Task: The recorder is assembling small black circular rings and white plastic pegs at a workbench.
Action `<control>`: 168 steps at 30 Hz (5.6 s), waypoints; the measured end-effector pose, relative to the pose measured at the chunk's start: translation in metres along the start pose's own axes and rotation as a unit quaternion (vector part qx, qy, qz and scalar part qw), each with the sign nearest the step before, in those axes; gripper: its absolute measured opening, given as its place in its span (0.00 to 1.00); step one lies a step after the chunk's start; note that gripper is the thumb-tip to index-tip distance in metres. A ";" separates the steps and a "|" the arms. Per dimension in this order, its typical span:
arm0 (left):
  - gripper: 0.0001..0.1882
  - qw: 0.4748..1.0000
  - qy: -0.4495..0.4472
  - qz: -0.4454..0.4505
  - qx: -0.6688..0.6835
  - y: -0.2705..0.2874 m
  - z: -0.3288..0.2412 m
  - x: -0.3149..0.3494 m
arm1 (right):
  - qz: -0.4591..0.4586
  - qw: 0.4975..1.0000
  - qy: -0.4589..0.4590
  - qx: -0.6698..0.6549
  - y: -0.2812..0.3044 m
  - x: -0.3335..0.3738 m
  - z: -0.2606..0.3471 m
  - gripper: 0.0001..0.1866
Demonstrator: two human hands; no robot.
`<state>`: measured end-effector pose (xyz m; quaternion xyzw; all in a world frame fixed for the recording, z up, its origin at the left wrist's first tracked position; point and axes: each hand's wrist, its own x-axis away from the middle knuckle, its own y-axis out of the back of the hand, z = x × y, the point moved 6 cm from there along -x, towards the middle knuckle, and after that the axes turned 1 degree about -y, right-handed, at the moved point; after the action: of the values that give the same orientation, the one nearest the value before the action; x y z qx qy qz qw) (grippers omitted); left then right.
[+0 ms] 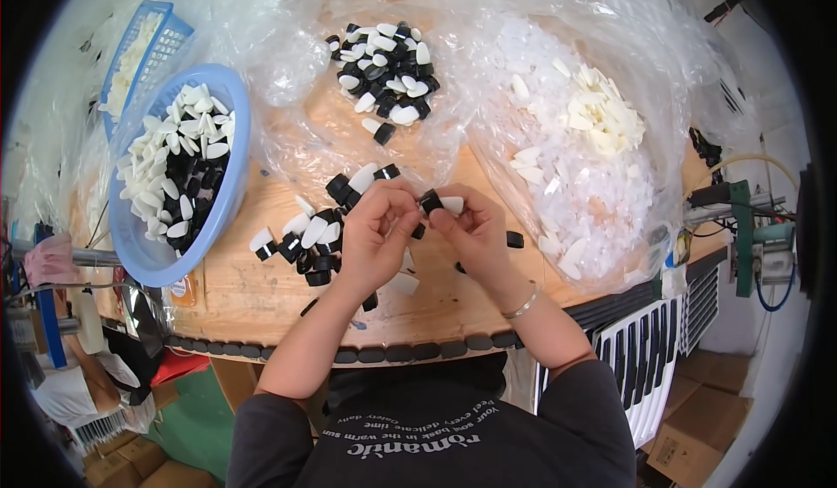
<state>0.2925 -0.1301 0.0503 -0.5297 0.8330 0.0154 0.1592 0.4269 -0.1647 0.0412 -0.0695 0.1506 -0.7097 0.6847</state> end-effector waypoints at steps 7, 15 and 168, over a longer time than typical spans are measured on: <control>0.08 0.991 0.008 -0.020 0.129 -0.006 0.007 0.005 | -0.062 0.995 0.067 -0.037 -0.001 0.002 0.013 0.11; 0.04 1.000 -0.023 0.007 -0.016 -0.004 0.003 0.005 | -0.002 0.997 0.000 0.072 -0.002 0.002 0.016 0.16; 0.24 0.843 -0.305 -0.019 -0.443 -0.016 -0.035 0.003 | -0.035 0.944 0.154 0.288 -0.014 0.005 0.045 0.10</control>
<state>0.2966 -0.1465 0.0853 -0.5285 0.6365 0.5403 0.1536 0.4273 -0.1744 0.0870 0.2362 0.0408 -0.7486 0.6182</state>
